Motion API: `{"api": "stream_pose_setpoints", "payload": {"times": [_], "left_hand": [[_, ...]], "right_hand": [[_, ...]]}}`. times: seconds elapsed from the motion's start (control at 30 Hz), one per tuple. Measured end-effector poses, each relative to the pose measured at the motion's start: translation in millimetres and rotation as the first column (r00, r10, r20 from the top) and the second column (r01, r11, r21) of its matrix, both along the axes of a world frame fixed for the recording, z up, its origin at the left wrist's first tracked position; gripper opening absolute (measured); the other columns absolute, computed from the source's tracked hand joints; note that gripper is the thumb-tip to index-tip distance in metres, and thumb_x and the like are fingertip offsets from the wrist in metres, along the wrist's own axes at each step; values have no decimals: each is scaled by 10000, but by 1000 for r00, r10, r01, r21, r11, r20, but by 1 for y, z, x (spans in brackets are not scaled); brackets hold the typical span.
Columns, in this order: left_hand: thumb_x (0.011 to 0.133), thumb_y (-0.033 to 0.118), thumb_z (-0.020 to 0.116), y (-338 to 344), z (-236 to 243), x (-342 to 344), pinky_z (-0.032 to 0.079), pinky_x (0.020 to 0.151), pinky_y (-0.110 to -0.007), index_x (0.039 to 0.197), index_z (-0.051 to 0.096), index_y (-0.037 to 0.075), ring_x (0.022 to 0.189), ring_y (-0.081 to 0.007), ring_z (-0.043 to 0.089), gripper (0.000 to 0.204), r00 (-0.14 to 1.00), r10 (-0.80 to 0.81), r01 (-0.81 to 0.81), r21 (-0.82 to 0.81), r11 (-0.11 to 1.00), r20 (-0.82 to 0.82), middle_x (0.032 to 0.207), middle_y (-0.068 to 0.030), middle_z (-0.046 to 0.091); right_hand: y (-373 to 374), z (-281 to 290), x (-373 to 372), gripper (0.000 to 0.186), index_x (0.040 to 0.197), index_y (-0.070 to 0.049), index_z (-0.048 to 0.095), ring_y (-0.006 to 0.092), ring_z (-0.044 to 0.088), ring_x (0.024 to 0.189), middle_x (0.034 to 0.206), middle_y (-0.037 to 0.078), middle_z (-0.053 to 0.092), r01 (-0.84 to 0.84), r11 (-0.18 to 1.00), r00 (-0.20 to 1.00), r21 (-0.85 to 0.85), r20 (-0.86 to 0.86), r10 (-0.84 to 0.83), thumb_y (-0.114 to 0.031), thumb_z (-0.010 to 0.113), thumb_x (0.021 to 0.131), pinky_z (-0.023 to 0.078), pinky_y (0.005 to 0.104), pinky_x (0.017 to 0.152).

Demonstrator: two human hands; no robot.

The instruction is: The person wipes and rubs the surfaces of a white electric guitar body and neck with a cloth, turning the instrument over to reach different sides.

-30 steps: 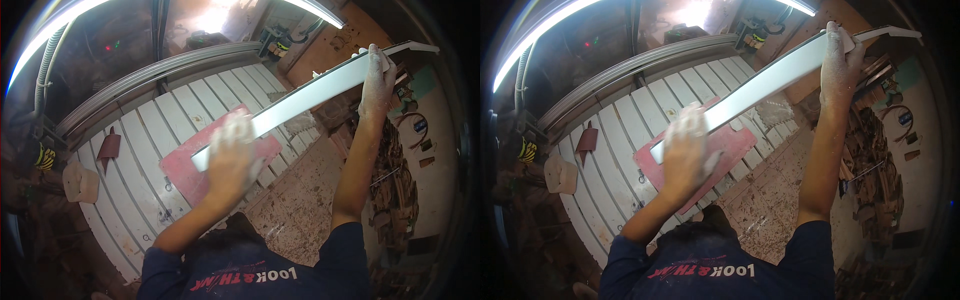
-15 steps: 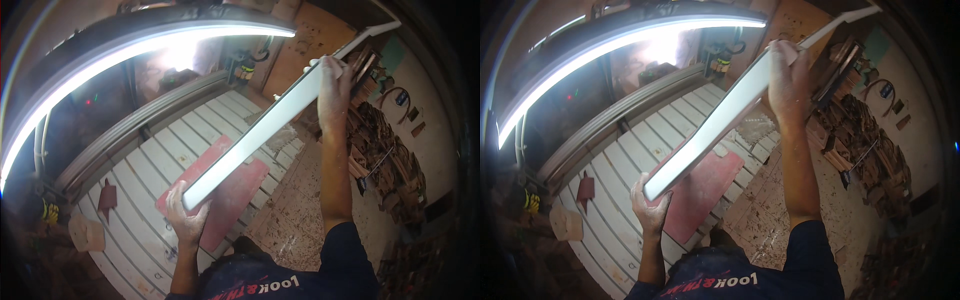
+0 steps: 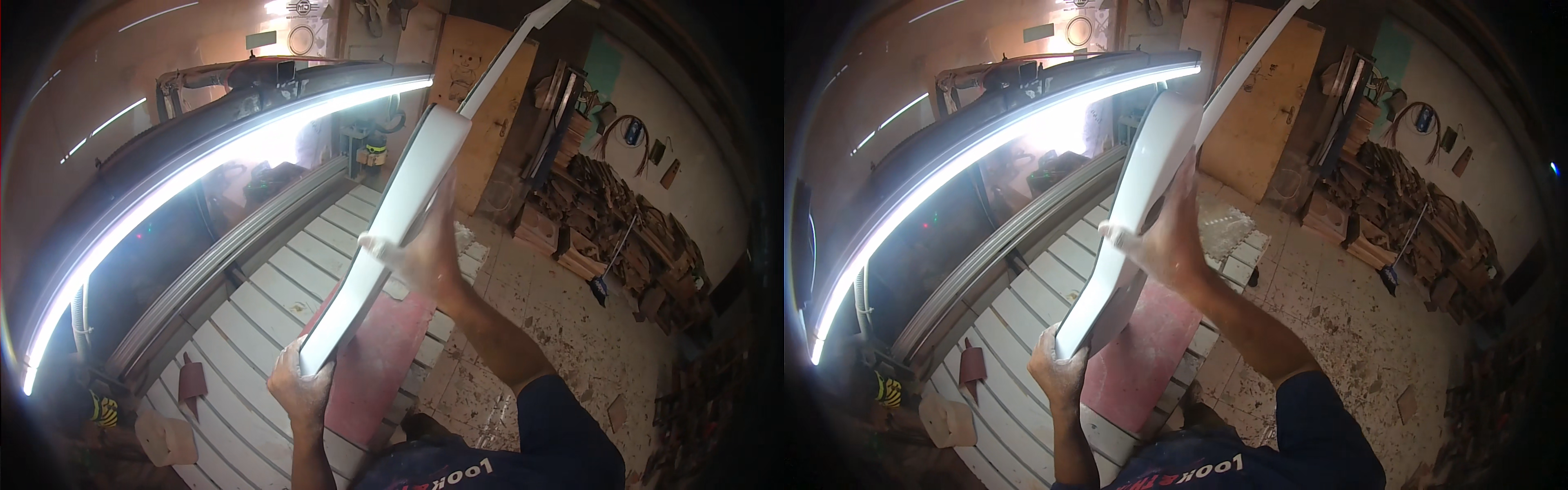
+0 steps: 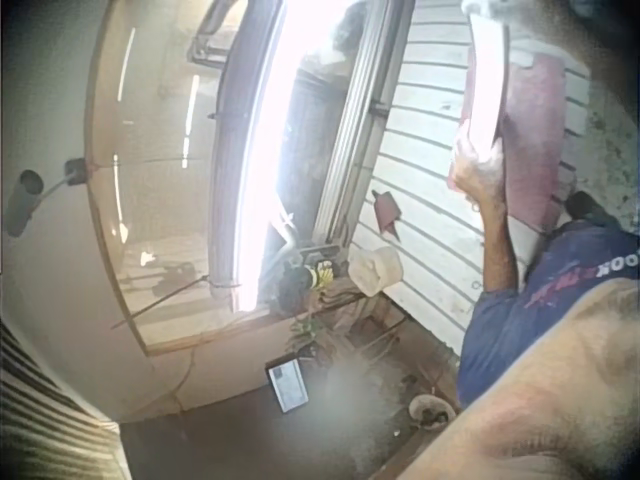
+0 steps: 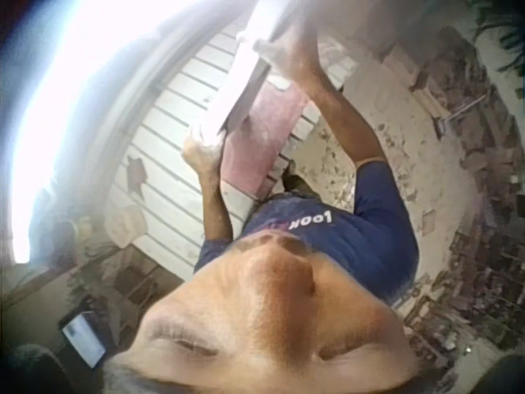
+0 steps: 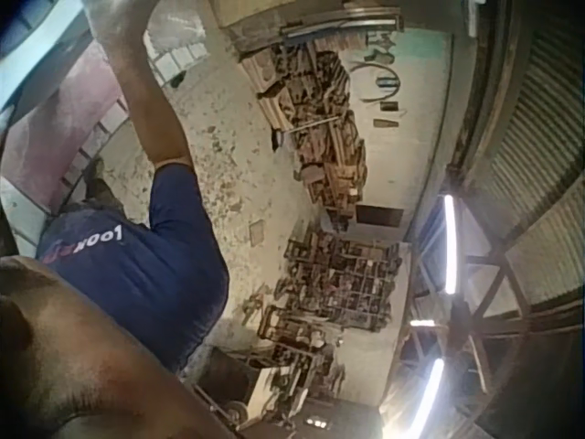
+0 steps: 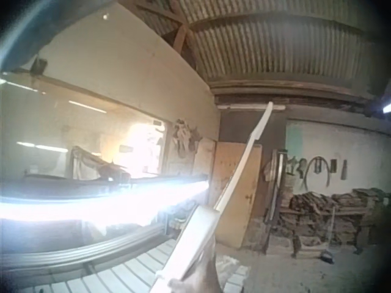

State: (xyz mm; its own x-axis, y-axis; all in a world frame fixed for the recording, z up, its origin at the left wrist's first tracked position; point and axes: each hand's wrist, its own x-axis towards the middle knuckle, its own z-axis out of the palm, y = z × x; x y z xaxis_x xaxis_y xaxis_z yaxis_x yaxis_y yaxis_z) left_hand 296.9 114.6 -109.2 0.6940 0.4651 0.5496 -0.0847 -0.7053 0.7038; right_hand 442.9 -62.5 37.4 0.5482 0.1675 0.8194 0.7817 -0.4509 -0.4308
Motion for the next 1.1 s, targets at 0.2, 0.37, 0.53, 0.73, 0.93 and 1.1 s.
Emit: {"api": "stream_pose_setpoints", "payload": {"times": [0.2, 0.37, 0.53, 0.73, 0.93, 1.1], "left_hand": [[622, 140, 809, 13, -4, 3, 548, 764, -387, 1027, 697, 34, 847, -326, 706, 434, 999, -39, 38, -21, 999, -35, 922, -149, 714], [626, 188, 832, 40, -11, 15, 546, 785, -416, 1005, 707, 76, 878, -328, 692, 415, 997, -67, 69, 52, 996, -42, 944, -127, 720], [537, 394, 944, 77, -17, 54, 544, 805, -428, 977, 702, 9, 873, -350, 685, 632, 977, -212, 212, 3, 977, 31, 937, -163, 709], [691, 415, 858, 96, -26, 93, 434, 1055, -444, 1273, 665, 51, 1223, -356, 547, 713, 984, -7, -25, 177, 984, 176, 1270, -156, 660], [827, 561, 707, 45, -29, 123, 196, 1201, -557, 1439, 481, 4, 1439, -407, 301, 858, 968, 181, -211, 171, 962, 175, 1482, -225, 444], [886, 665, 575, -40, 31, 143, 110, 1177, -643, 1513, 308, -49, 1432, -462, 274, 987, 954, -71, 57, 55, 997, 290, 1492, -295, 355]], "right_hand": [[-12, 69, 28, 875, 1503, 68, 304, 229, 654, 994, 1151, 185, 607, -148, 928, 986, 343, 126, 111, -137, 800, 812, 551, 366, 916], [-14, 75, 53, 373, 1184, 16, 600, 160, 646, 920, 1014, 102, 673, -225, 925, 954, 307, 264, 144, -97, 758, 866, 537, 302, 829], [-24, 78, 66, 241, 1035, -15, 642, 113, 621, 889, 988, 57, 671, -415, 861, 908, 294, 196, 371, -122, 774, 865, 506, 270, 805], [12, 83, 63, 173, 1047, 29, 679, 107, 618, 928, 1012, 48, 667, -306, 921, 938, 243, 244, 247, -106, 659, 941, 479, 257, 875], [29, 82, 61, 197, 1022, 22, 694, 111, 637, 906, 983, 51, 691, -174, 953, 958, 248, 267, 105, -148, 712, 926, 498, 263, 847], [43, 83, 58, 198, 1000, 10, 699, 114, 641, 872, 942, 53, 698, -83, 955, 968, 286, 250, 10, -165, 738, 916, 512, 262, 801]]}}
